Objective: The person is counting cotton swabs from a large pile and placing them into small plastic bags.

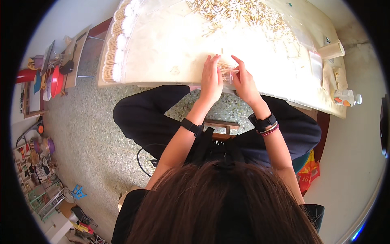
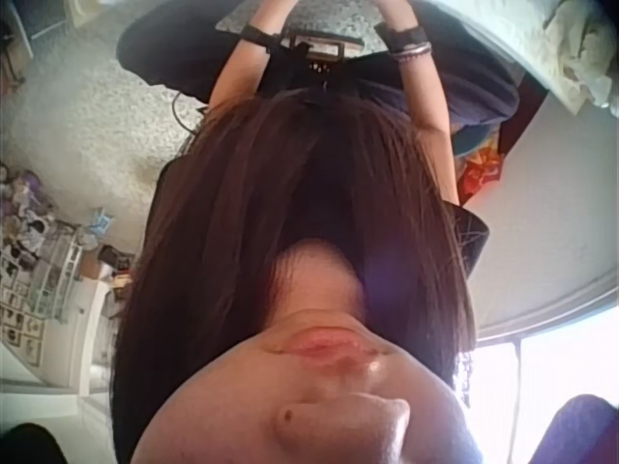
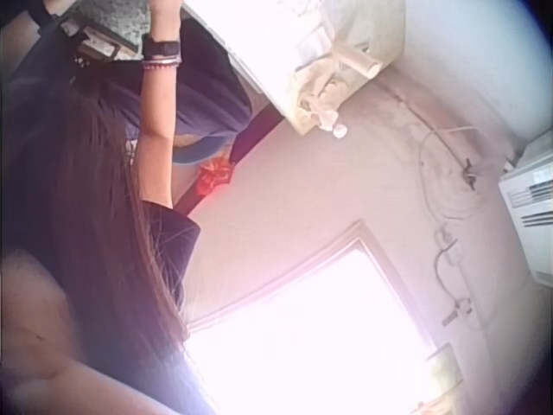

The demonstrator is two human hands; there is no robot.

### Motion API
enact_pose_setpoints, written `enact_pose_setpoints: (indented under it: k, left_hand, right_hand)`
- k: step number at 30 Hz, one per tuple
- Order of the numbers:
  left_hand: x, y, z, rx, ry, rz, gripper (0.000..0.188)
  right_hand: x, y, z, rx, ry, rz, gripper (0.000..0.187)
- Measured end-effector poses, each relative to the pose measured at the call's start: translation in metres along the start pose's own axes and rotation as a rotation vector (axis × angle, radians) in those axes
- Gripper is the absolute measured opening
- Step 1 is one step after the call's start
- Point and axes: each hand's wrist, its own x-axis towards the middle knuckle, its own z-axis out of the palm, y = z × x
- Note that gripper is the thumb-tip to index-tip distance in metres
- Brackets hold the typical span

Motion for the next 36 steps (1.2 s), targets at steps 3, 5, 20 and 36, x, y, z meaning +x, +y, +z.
enact_pose_setpoints:
  k: [3, 5, 20, 36]
  left_hand:
    - [0.0, 0.0, 0.0, 0.007, 0.009, -0.004, 0.04]
    - [0.0, 0.0, 0.001, 0.008, 0.017, 0.008, 0.039]
    - [-0.002, 0.003, -0.001, 0.085, -0.003, 0.042, 0.045]
    - [-0.002, 0.005, -0.002, 0.127, -0.03, 0.049, 0.046]
  right_hand:
    - [-0.002, -0.004, -0.004, 0.021, 0.065, 0.053, 0.045]
    - [-0.001, -0.001, -0.008, 0.005, 0.087, 0.043, 0.044]
    - [0.002, 0.003, 0.0, -0.022, 0.157, 0.065, 0.047]
    - [-0.009, 0.011, 0.001, 0.288, 0.203, 0.078, 0.068]
